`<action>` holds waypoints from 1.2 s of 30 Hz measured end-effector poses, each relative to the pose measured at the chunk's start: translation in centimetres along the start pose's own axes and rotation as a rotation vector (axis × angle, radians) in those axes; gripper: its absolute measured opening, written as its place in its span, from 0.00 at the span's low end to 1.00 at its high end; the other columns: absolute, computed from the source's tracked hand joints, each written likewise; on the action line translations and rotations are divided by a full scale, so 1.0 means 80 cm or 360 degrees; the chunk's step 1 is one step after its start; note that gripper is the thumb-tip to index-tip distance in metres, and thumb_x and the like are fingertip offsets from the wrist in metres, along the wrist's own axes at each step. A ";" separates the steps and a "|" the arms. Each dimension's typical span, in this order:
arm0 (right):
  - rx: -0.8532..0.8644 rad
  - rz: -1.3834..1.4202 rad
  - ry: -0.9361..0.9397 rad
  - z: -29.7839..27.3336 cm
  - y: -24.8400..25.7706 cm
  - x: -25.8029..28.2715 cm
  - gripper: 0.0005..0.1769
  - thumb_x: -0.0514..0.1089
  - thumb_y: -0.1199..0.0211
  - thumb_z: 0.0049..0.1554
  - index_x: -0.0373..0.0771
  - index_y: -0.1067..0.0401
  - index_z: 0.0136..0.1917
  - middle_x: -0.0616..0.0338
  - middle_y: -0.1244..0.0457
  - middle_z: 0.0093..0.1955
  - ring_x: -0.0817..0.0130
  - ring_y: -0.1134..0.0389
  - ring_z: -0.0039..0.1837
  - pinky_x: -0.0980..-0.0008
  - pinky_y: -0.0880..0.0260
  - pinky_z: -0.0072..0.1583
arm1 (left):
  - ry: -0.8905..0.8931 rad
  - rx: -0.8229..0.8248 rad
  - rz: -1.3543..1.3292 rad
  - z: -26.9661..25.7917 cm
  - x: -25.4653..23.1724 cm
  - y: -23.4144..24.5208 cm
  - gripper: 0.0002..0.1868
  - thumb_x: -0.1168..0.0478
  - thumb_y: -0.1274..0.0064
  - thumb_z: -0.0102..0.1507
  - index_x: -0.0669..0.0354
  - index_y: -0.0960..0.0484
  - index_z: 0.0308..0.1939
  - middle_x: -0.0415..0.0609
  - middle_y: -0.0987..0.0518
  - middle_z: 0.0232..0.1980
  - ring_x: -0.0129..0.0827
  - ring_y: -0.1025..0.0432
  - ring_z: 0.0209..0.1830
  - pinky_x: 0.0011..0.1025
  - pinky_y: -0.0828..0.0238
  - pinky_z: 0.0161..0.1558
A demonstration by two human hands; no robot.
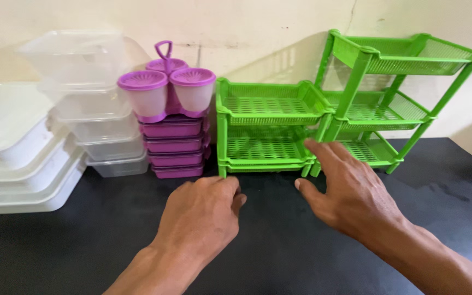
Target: The person disassembles a green plastic three-tier storage rack by removing the vertical poles and stacking the trays. They then reassemble the rack by inserting the poles into the tray holes and stacking the trays back into a three-tier structure.
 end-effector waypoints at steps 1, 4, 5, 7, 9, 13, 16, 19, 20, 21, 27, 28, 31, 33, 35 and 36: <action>0.0007 0.0025 -0.0028 0.001 -0.002 -0.002 0.41 0.54 0.32 0.51 0.46 0.38 0.75 0.50 0.37 0.66 0.49 0.34 0.63 0.51 0.36 0.64 | -0.0003 0.0023 0.0012 0.004 0.000 -0.004 0.13 0.52 0.48 0.64 0.57 0.17 0.33 0.53 0.17 0.31 0.51 0.20 0.32 0.47 0.24 0.39; 0.0012 0.0067 -0.0087 0.003 -0.006 -0.015 0.33 0.53 0.30 0.51 0.45 0.30 0.68 0.54 0.32 0.59 0.53 0.29 0.55 0.54 0.31 0.59 | -0.0018 0.0110 0.0035 0.020 -0.006 -0.018 0.15 0.51 0.47 0.64 0.58 0.18 0.31 0.57 0.18 0.29 0.54 0.22 0.33 0.49 0.25 0.38; 0.0000 0.0058 -0.0081 0.005 -0.007 -0.020 0.32 0.53 0.30 0.50 0.44 0.28 0.67 0.54 0.31 0.57 0.53 0.29 0.55 0.54 0.31 0.59 | -0.0020 0.0143 0.0034 0.026 -0.009 -0.022 0.16 0.50 0.46 0.64 0.59 0.18 0.31 0.57 0.18 0.29 0.55 0.22 0.33 0.50 0.25 0.38; 0.0009 0.0041 -0.0105 0.013 -0.009 -0.034 0.30 0.52 0.29 0.50 0.43 0.26 0.64 0.54 0.30 0.55 0.54 0.29 0.55 0.55 0.31 0.59 | -0.0016 0.0199 0.0030 0.039 -0.017 -0.032 0.17 0.49 0.46 0.64 0.59 0.18 0.31 0.57 0.18 0.29 0.55 0.22 0.34 0.50 0.25 0.38; 0.0059 0.0027 -0.0169 0.022 -0.013 -0.054 0.28 0.53 0.29 0.50 0.44 0.25 0.63 0.54 0.29 0.54 0.55 0.28 0.55 0.55 0.31 0.59 | 0.0004 0.0252 0.0021 0.052 -0.027 -0.044 0.17 0.49 0.46 0.65 0.59 0.18 0.31 0.57 0.18 0.30 0.55 0.22 0.34 0.50 0.26 0.38; 0.0100 0.0033 -0.0202 0.037 -0.022 -0.109 0.27 0.54 0.28 0.51 0.44 0.23 0.61 0.54 0.29 0.54 0.54 0.28 0.55 0.56 0.30 0.60 | 0.0017 0.0297 -0.0105 0.074 -0.052 -0.070 0.12 0.53 0.45 0.62 0.58 0.18 0.41 0.53 0.16 0.41 0.50 0.22 0.42 0.46 0.26 0.45; 0.0038 0.0006 -0.0132 0.046 -0.025 -0.163 0.25 0.54 0.28 0.51 0.42 0.23 0.59 0.51 0.29 0.53 0.51 0.29 0.58 0.54 0.32 0.61 | 0.0009 0.0224 -0.0211 0.094 -0.082 -0.094 0.19 0.54 0.42 0.59 0.55 0.20 0.51 0.52 0.19 0.50 0.49 0.24 0.49 0.45 0.27 0.50; -0.0066 0.0029 0.0021 0.055 -0.020 -0.229 0.24 0.51 0.29 0.50 0.38 0.23 0.57 0.50 0.31 0.58 0.47 0.31 0.60 0.51 0.34 0.62 | 0.0055 0.0169 -0.0300 0.126 -0.116 -0.122 0.25 0.54 0.40 0.58 0.55 0.22 0.58 0.52 0.21 0.56 0.48 0.27 0.55 0.44 0.30 0.54; -0.0080 0.0049 0.0039 0.059 -0.016 -0.252 0.24 0.50 0.30 0.50 0.38 0.23 0.57 0.49 0.32 0.59 0.46 0.32 0.61 0.50 0.34 0.62 | 0.0074 0.0123 -0.0366 0.139 -0.129 -0.132 0.27 0.54 0.38 0.58 0.56 0.23 0.59 0.53 0.21 0.56 0.48 0.27 0.56 0.43 0.31 0.55; -0.0106 0.0065 0.0058 0.064 -0.009 -0.274 0.24 0.49 0.30 0.49 0.38 0.23 0.57 0.49 0.33 0.61 0.45 0.33 0.62 0.49 0.35 0.62 | 0.0085 0.0067 -0.0430 0.154 -0.144 -0.140 0.28 0.54 0.37 0.57 0.57 0.23 0.60 0.53 0.21 0.56 0.47 0.27 0.57 0.43 0.31 0.56; -0.0046 -0.0033 -0.0246 0.111 0.039 -0.397 0.36 0.52 0.29 0.52 0.36 0.33 0.69 0.39 0.39 0.67 0.42 0.36 0.67 0.50 0.36 0.67 | -0.0035 -0.0408 -0.0725 0.236 -0.217 -0.170 0.37 0.56 0.31 0.53 0.66 0.28 0.62 0.61 0.21 0.57 0.48 0.26 0.59 0.39 0.32 0.59; -0.0051 0.0028 -0.0348 0.123 0.049 -0.415 0.38 0.52 0.30 0.53 0.35 0.36 0.72 0.38 0.39 0.68 0.43 0.36 0.68 0.50 0.36 0.67 | -0.0001 -0.0410 -0.0837 0.252 -0.222 -0.170 0.38 0.55 0.33 0.54 0.65 0.30 0.64 0.59 0.20 0.59 0.44 0.25 0.61 0.38 0.32 0.62; -0.0081 0.0223 -0.0516 0.158 0.070 -0.462 0.43 0.52 0.33 0.56 0.33 0.45 0.77 0.37 0.42 0.72 0.46 0.36 0.70 0.51 0.35 0.68 | 0.0070 -0.0461 -0.1053 0.304 -0.233 -0.161 0.50 0.52 0.32 0.55 0.64 0.45 0.73 0.61 0.34 0.71 0.46 0.37 0.71 0.39 0.41 0.69; -0.0167 0.0356 -0.0417 0.180 0.084 -0.486 0.46 0.51 0.34 0.56 0.29 0.50 0.78 0.37 0.45 0.75 0.46 0.37 0.71 0.53 0.36 0.69 | 0.0097 -0.0458 -0.1255 0.334 -0.239 -0.155 0.58 0.48 0.32 0.55 0.63 0.55 0.77 0.63 0.43 0.77 0.49 0.44 0.76 0.44 0.47 0.72; -0.0256 0.0798 -0.0243 0.203 0.088 -0.499 0.49 0.51 0.34 0.55 0.30 0.54 0.79 0.38 0.50 0.79 0.47 0.46 0.77 0.53 0.41 0.73 | 0.0124 -0.0388 -0.1557 0.357 -0.243 -0.150 0.62 0.41 0.36 0.54 0.61 0.61 0.77 0.63 0.46 0.79 0.51 0.46 0.79 0.51 0.48 0.73; -0.0300 0.1019 -0.0154 0.213 0.089 -0.502 0.50 0.50 0.35 0.55 0.31 0.56 0.80 0.38 0.53 0.80 0.48 0.50 0.81 0.53 0.44 0.76 | 0.0127 -0.0364 -0.1622 0.365 -0.243 -0.146 0.60 0.36 0.40 0.56 0.61 0.58 0.78 0.63 0.47 0.80 0.53 0.49 0.80 0.58 0.48 0.71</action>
Point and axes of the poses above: each hand's wrist, its own z-axis towards the middle knuckle, its own y-axis out of the back of the hand, x = y × z, the point moved 3 cm from there along z, towards the middle knuckle
